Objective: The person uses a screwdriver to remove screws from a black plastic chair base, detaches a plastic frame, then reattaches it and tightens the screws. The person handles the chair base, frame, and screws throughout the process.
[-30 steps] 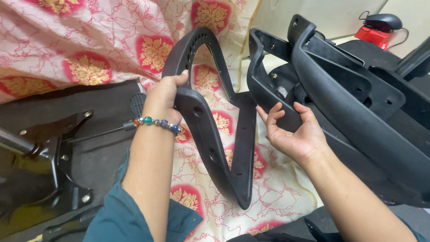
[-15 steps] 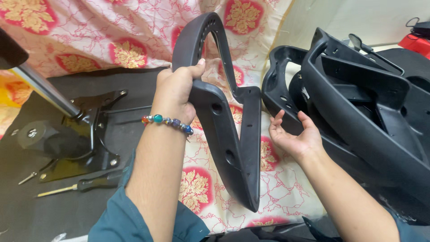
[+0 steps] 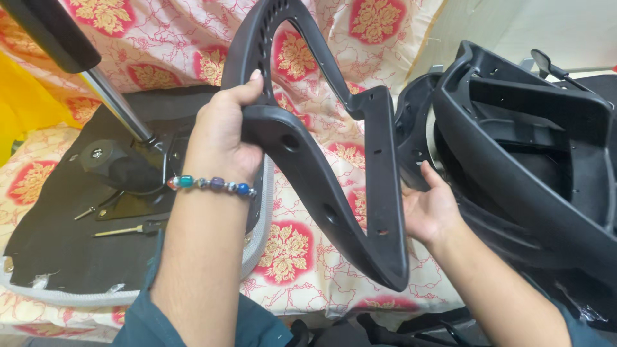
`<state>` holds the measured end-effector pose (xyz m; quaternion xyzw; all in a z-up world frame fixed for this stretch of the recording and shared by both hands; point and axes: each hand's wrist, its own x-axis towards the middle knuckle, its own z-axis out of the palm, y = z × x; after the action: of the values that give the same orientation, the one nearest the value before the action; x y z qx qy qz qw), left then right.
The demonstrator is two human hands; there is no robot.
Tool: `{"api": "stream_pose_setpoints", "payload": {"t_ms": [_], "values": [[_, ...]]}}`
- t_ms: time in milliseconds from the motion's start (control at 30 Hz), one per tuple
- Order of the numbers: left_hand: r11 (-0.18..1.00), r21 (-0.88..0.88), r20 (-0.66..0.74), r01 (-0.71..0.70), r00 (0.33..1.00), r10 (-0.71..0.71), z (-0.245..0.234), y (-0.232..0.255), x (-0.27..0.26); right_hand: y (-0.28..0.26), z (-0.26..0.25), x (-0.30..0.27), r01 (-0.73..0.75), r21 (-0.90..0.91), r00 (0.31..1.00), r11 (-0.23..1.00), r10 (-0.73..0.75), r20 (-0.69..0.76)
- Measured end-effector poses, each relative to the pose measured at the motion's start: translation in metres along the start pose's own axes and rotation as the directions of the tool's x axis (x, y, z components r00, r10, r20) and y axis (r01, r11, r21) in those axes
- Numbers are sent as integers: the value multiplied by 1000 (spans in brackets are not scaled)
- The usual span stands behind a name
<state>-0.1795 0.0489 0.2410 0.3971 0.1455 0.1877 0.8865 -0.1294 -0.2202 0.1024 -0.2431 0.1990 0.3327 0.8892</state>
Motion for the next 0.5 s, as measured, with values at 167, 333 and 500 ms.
{"api": "stream_pose_setpoints", "payload": {"t_ms": [167,333,500], "values": [[984,-158,69,89,995,-79,-27,-4,-11,23,7,-27,120,-285,969,951,-49,243],[987,-138,167,79,984,-55,-58,-8,-24,21,0,-25,219,-480,948,849,-70,310],[996,-93,318,15,948,15,-86,-2,-52,23,1,-37,336,-496,916,800,-155,370]]}}
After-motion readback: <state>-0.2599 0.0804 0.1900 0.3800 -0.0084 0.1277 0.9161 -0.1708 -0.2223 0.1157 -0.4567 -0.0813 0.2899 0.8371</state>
